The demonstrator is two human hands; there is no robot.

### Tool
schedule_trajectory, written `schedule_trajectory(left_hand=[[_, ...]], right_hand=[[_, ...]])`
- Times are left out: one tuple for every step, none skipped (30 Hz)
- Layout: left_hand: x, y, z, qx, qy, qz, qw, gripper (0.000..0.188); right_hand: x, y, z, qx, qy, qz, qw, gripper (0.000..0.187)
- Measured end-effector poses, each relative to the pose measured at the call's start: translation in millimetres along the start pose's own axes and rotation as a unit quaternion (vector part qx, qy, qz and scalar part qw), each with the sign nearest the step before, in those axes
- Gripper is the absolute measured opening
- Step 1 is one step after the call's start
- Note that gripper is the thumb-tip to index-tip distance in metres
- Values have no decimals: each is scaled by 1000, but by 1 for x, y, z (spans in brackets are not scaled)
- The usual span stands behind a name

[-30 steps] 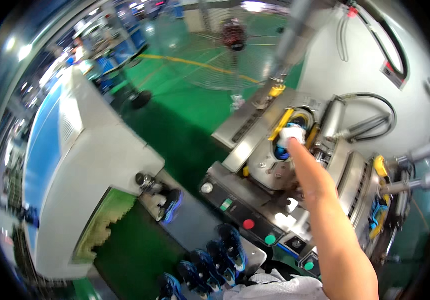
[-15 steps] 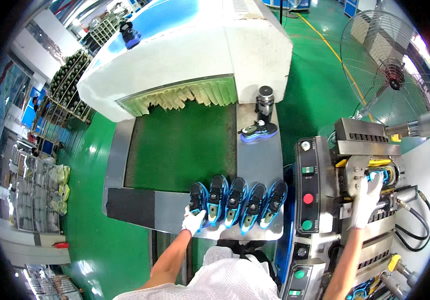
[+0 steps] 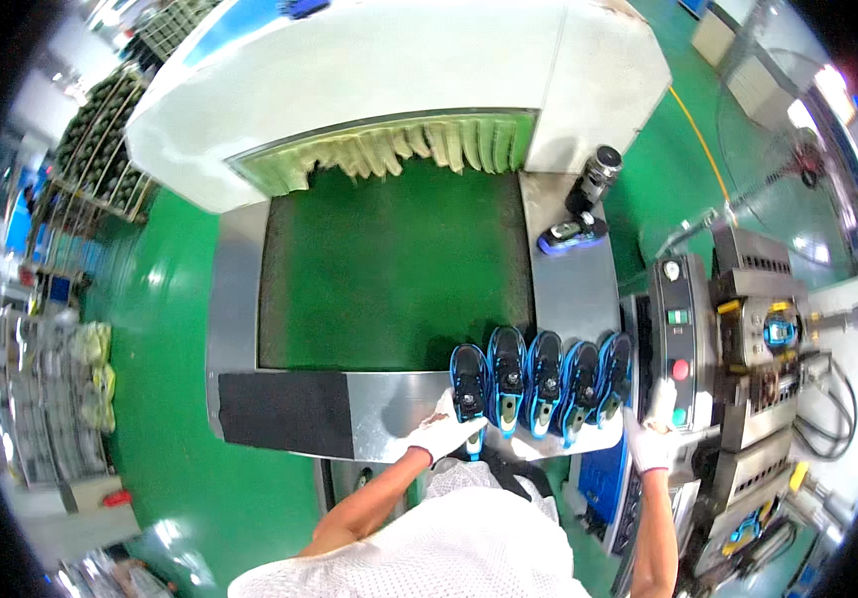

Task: The person processes sneakers by moving them between a heating tunnel and an industrial sole-pressing machine. They pick up blue sneakers from a workspace, place them into machine slots to apply pressure to the soles, and then move them into a conveyor tunnel.

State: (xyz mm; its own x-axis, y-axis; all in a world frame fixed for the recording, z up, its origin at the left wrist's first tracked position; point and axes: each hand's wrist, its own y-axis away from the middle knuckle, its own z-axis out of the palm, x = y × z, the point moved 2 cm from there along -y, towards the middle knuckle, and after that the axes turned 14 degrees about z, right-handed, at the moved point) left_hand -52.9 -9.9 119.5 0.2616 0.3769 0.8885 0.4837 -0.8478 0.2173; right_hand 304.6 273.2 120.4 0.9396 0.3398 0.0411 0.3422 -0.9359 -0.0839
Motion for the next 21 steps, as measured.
schedule_trajectory(left_hand=[[-1, -2, -14, -37, -10, -13, 999, 69], [-6, -5, -12, -23, -28, 40, 999, 80], [-17, -7, -11, -5, -51, 84, 995, 91], [-38, -10, -6, -29, -53, 97, 993, 98], [-37, -14, -10, -52, -56, 99, 992, 97], [-32, -21, -14, -73, -61, 106, 990, 96], [-34, -24, -10, -102, -70, 104, 987, 96], [-38, -25, -4, -126, -82, 104, 983, 95], [-48, -25, -2, -116, -99, 112, 982, 92], [-42, -26, -4, -112, -89, 107, 984, 90], [-42, -27, -1, -118, -94, 113, 982, 89], [-45, -28, 1, -122, -100, 118, 980, 89], [-42, -31, -1, -141, -140, 107, 974, 89], [-38, -30, -1, -148, -158, 102, 971, 90], [-37, -31, 0, -151, -158, 102, 971, 90], [-39, -32, 0, -153, -158, 102, 970, 90], [-40, -33, 1, -156, -162, 103, 969, 91], [-42, -34, 4, -163, -168, 120, 965, 90], [-46, -35, 2, -170, -160, 109, 966, 90], [-46, -36, 6, -184, -151, 104, 966, 89], [-45, -38, 2, -185, -169, 109, 962, 90]], right_hand=[[-83, 3, -64, 39, -138, -3, 990, 72], [-89, 12, -59, -107, -243, 30, 964, 88], [-116, 21, -60, -122, -291, 25, 949, 83], [-146, 28, -62, -137, -340, 15, 930, 78], [-173, 36, -62, -155, -387, 10, 909, 73], [-191, 41, -55, -189, -345, -13, 919, 76], [-206, 49, -51, -188, -331, -51, 923, 77], [-216, 59, -33, -172, -319, -77, 929, 75], [-243, 53, -44, -229, -207, -93, 947, 77], [-255, 57, -53, -233, -131, -121, 956, 80], [-256, 65, -41, -199, -139, -97, 965, 80], [-255, 73, -29, -166, -148, -76, 972, 80], [-258, 75, -28, -160, -149, -65, 974, 79], [-258, 76, -28, -154, -149, -55, 975, 77], [-254, 79, -17, -123, -172, -58, 976, 77], [-254, 73, -28, -152, -168, -53, 973, 76], [-252, 78, -20, -128, -180, -57, 974, 75], [-246, 83, -15, -100, -186, -57, 976, 74], [-246, 77, -25, -132, -192, -58, 971, 72], [-239, 86, -16, -79, -206, -48, 974, 71], [-241, 80, -30, -116, -223, -41, 967, 72]])
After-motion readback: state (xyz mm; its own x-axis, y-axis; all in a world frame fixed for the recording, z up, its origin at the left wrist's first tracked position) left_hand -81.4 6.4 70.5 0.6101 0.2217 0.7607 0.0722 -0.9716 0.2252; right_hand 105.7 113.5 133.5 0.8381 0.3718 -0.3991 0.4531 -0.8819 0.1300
